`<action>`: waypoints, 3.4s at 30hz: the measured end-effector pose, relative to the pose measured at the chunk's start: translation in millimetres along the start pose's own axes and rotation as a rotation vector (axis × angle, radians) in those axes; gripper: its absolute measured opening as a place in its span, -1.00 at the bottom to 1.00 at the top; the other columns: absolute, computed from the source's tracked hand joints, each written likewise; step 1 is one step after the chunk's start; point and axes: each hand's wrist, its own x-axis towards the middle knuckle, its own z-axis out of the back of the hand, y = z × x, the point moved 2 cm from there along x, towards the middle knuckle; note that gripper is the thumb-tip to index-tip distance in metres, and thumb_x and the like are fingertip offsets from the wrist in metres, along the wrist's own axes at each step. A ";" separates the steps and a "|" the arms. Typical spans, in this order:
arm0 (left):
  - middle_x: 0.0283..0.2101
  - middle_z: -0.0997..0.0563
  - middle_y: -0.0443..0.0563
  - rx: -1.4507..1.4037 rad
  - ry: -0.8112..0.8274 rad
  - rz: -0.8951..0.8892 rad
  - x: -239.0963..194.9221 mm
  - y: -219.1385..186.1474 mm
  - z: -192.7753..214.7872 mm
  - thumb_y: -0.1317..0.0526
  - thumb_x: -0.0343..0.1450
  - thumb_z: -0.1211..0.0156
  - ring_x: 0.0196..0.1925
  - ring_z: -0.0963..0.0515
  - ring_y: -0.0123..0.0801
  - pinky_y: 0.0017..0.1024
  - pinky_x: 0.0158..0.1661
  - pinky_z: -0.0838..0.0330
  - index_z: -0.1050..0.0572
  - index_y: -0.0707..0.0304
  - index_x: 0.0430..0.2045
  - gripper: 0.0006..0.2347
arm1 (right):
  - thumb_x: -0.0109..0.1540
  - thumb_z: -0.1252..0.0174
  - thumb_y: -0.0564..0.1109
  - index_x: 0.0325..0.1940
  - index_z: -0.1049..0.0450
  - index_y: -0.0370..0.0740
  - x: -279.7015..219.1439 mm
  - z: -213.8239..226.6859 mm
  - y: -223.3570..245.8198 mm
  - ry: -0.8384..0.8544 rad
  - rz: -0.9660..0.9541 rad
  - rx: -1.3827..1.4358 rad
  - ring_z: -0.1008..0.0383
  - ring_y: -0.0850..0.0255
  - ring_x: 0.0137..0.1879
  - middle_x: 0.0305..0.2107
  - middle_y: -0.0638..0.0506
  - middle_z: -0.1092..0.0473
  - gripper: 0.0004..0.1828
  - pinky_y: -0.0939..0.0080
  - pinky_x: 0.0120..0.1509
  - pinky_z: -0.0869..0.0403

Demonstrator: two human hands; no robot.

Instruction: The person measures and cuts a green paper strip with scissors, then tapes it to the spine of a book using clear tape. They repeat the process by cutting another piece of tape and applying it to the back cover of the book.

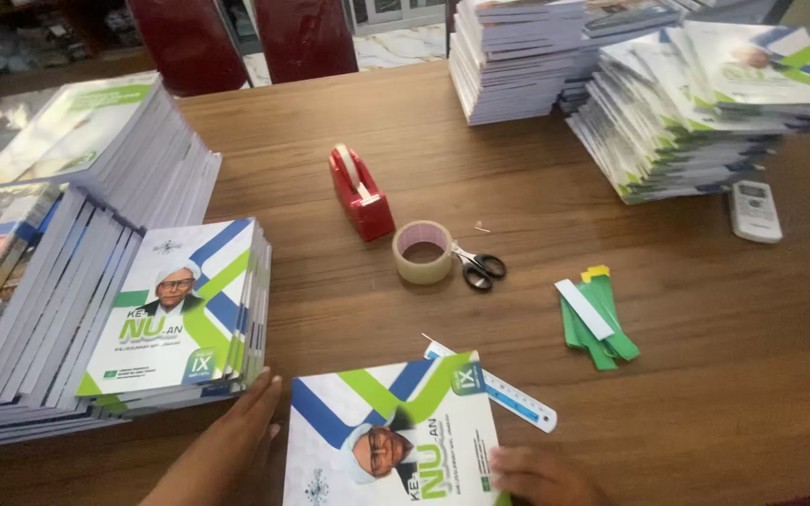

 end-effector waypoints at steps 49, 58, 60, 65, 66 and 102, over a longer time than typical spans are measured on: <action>0.30 -0.42 0.18 -0.253 -0.312 -0.561 135.4 -278.5 -5.9 -0.16 0.28 -0.44 0.42 -0.25 0.11 0.32 0.27 0.03 -0.52 0.13 0.07 -0.44 | 0.13 -0.22 -0.10 -0.26 -0.66 -0.03 65.2 146.9 -22.5 -0.936 -0.202 -0.853 -0.49 0.03 -0.17 -0.33 0.07 -0.53 -0.85 0.03 -0.05 -0.46; 0.09 -0.64 -0.04 -0.872 0.037 -0.124 173.8 -341.4 21.9 -0.01 0.28 -0.36 0.09 -0.65 -0.38 -0.43 0.07 -0.56 -0.39 0.10 0.18 -0.44 | 0.33 -0.12 -0.15 -0.09 -0.58 -0.15 55.6 143.3 4.4 -1.055 0.005 -0.846 -0.52 0.04 -0.08 -0.21 0.00 -0.55 -0.85 0.05 0.08 -0.43; -0.03 -0.59 0.01 -1.235 0.097 -0.011 188.7 -354.9 7.2 0.04 0.22 -0.43 -0.09 -0.63 -0.46 -0.50 -0.01 -0.59 -0.24 0.21 0.34 -0.24 | 0.22 -0.27 0.00 0.02 -0.59 -0.11 52.3 135.0 -8.3 -1.144 -0.226 -0.248 -0.59 0.36 -0.19 -0.31 0.06 -0.61 -0.69 0.34 -0.06 -0.52; -0.31 -0.71 -0.02 -1.601 0.057 0.034 202.2 -370.6 -1.1 0.21 0.32 -0.41 -0.30 -0.61 -0.52 -0.54 -0.24 -0.50 -0.59 0.26 -0.26 -0.79 | 0.15 -0.37 -0.20 -0.06 -0.52 -0.17 55.2 119.8 -6.4 -1.107 -0.076 0.051 -0.49 0.43 -0.39 -0.46 0.08 -0.55 -0.71 0.46 -0.32 -0.46; -0.42 -0.71 -0.07 -1.599 0.022 -0.037 205.7 -366.8 -4.2 0.24 0.39 -0.36 -0.42 -0.57 -0.56 -0.54 -0.36 -0.45 -0.63 0.25 -0.48 -0.91 | 0.15 -0.36 -0.22 -0.10 -0.52 -0.17 55.9 118.3 -8.7 -1.098 -0.082 0.100 -0.48 0.42 -0.41 -0.48 0.09 -0.54 -0.74 0.45 -0.33 -0.45; 0.53 -0.05 0.11 -0.031 -0.228 -0.179 115.8 -134.5 39.9 -0.36 0.32 -0.18 0.55 0.03 0.04 0.43 0.25 0.20 -0.26 -0.06 0.37 -0.25 | 0.18 -0.28 -0.02 -0.20 -0.67 -0.06 203.6 23.8 54.5 -0.220 0.007 -0.369 -0.44 0.32 -0.55 -0.42 0.09 -0.59 -0.82 0.28 -0.41 -0.40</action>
